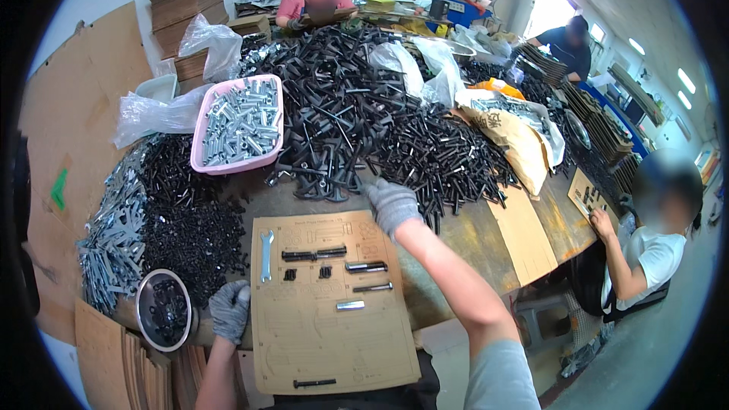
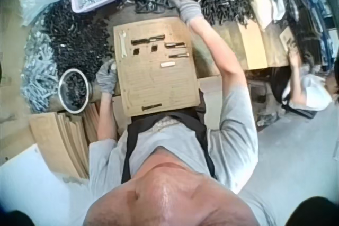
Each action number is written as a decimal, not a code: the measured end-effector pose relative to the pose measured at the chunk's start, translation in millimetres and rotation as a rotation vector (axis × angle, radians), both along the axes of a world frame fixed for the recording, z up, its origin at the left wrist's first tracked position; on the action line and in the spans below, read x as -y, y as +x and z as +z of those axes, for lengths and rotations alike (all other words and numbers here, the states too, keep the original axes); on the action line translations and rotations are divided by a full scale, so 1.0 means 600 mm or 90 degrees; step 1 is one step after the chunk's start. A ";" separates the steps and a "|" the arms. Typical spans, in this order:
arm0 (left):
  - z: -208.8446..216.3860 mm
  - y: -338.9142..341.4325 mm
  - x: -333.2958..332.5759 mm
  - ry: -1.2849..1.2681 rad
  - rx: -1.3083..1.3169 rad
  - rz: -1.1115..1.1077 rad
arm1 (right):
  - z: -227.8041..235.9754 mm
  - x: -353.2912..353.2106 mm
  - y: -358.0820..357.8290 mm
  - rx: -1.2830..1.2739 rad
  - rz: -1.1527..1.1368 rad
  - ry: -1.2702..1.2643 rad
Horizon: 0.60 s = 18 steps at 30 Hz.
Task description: The person repeatedly assembles small hardware sets on a cardboard template, picking bolts, nuts, washers, and wrenches from piles and placing them into designated slots. The person then moves the completed template aside and repeats the process with a fresh template.
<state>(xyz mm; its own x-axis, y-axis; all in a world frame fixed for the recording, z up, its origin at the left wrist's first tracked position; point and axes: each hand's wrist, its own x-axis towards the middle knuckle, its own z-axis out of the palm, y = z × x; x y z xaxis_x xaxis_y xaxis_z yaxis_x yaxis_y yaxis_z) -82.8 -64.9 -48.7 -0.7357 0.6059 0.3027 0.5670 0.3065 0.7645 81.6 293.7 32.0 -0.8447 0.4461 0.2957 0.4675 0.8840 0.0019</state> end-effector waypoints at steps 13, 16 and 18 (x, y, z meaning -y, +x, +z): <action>0.011 -0.003 -0.001 -0.009 0.014 -0.018 | -0.017 -0.152 -0.183 0.315 0.210 0.223; 0.008 -0.003 -0.003 0.000 0.034 -0.017 | -0.012 -0.137 -0.154 0.231 0.193 0.233; -0.003 -0.008 0.000 0.005 -0.029 -0.024 | 0.003 -0.109 -0.133 0.171 0.134 0.223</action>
<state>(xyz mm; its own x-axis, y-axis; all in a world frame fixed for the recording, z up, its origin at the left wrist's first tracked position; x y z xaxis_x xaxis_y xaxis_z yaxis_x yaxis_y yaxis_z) -87.6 -64.9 -50.4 -0.6977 0.6302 0.3407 0.6126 0.2783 0.7398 1.7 359.0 34.1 -0.9727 0.1704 0.1574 0.2215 0.8839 0.4119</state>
